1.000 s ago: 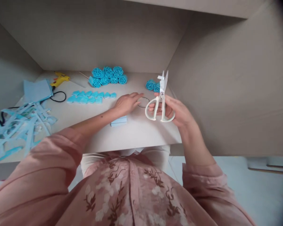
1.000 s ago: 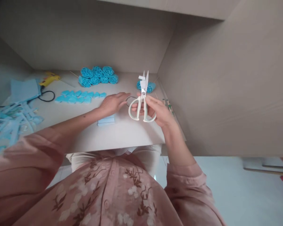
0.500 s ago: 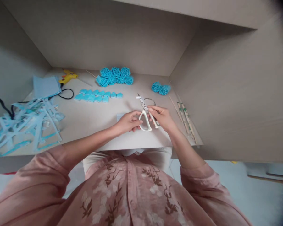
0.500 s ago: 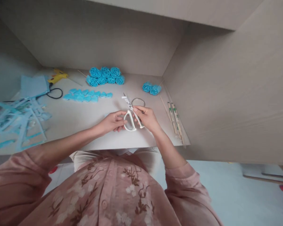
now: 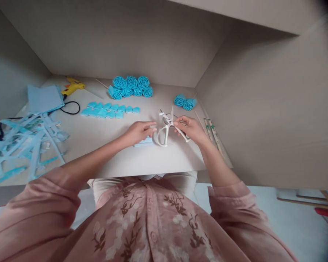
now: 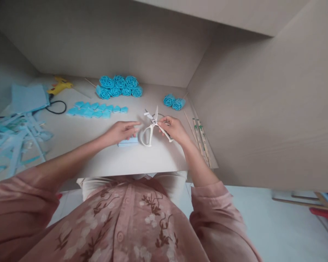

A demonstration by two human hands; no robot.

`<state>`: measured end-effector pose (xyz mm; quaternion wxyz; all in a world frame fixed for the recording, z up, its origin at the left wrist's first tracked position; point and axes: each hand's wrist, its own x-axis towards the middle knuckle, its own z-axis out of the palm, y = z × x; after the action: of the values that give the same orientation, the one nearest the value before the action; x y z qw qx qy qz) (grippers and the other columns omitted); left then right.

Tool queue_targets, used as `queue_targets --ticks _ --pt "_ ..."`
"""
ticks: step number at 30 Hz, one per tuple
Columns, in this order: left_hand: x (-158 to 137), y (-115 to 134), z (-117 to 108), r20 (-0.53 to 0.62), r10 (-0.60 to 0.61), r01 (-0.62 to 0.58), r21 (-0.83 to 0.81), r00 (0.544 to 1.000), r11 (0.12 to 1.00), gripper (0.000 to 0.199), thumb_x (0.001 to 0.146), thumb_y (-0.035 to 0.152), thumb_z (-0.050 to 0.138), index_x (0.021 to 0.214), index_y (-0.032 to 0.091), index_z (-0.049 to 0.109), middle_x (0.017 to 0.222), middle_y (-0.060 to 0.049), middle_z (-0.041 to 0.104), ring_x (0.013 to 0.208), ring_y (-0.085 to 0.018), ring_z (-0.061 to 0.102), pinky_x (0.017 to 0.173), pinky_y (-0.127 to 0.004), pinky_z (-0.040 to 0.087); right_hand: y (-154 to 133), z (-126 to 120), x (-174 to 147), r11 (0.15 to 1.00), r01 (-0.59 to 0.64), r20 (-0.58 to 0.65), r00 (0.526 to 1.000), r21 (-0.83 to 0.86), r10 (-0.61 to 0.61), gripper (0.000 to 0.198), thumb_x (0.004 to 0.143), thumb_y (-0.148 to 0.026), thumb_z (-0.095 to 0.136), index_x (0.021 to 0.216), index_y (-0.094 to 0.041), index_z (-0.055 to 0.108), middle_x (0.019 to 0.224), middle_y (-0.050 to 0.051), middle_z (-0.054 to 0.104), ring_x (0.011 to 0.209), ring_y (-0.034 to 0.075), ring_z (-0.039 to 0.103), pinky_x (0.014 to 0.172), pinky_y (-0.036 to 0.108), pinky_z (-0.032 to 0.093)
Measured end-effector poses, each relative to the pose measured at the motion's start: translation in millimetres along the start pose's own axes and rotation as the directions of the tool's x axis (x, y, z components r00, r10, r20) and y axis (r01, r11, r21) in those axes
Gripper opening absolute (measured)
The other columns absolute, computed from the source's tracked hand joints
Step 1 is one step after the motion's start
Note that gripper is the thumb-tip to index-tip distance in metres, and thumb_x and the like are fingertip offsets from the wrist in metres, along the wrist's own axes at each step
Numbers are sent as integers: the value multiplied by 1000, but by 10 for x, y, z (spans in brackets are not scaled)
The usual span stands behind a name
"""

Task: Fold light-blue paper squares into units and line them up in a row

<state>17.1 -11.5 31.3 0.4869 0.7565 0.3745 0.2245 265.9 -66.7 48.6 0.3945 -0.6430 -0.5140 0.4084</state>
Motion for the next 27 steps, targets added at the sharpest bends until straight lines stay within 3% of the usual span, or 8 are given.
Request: queue_targets --ticks 5,8,12,15,18,20,22,27 --pt "79 -99 -284 -167 85 -95 -52 982 994 46 88 51 56 103 11 75 72 -4 69 51 -9 50 49 -21 40 236 -22 273 1000 -12 17 1000 -12 12 33 70 -47 77 82 -18 66 69 3 71 55 12 59 50 23 38" --pt "88 -153 -307 -229 70 -93 -90 971 992 42 86 51 58 97 13 74 69 -3 67 51 -8 48 48 -20 38 363 86 370 996 44 -50 998 -78 -48 28 73 -45 73 81 -18 67 69 1 71 59 14 60 58 26 42" --pt "73 -252 -245 -273 35 -75 -139 961 987 36 85 46 58 91 14 75 66 -2 65 51 -8 48 48 -20 36 457 225 355 946 117 -133 978 -302 -164 21 83 -39 64 86 -19 70 82 3 75 76 18 67 71 29 47" --pt "43 -317 -222 -300 19 -65 -144 954 987 35 84 44 57 90 15 76 64 0 63 52 -9 48 50 -21 37 438 248 255 829 134 -157 954 -543 -256 21 90 -33 57 90 -18 73 92 9 76 86 23 68 80 35 48" --pt "16 -355 -236 -335 25 -56 -83 942 995 33 85 42 57 85 16 76 64 0 64 55 -10 49 54 -22 39 329 254 150 649 195 -160 881 -735 -446 23 93 -27 53 94 -16 74 107 14 75 100 29 66 90 40 47" --pt "12 -374 -247 -359 25 -54 -70 933 996 37 87 46 55 78 15 74 63 -1 63 55 -10 48 55 -23 38 228 295 100 577 273 -100 841 -770 -531 23 95 -25 53 97 -17 74 110 14 75 103 29 65 92 41 46" --pt "16 -397 -248 -368 30 -66 -84 929 994 45 89 51 52 71 15 72 60 -1 60 54 -10 47 55 -24 38 128 377 68 536 375 17 831 -756 -556 23 97 -26 53 99 -19 74 105 11 76 100 28 67 90 41 45" --pt "24 -440 -224 -356 64 -91 -59 932 994 49 91 54 49 70 16 71 61 -2 62 56 -12 50 56 -24 38 -29 625 76 484 541 307 821 -688 -481 24 100 -28 52 100 -20 75 98 8 77 95 26 68 87 38 42"
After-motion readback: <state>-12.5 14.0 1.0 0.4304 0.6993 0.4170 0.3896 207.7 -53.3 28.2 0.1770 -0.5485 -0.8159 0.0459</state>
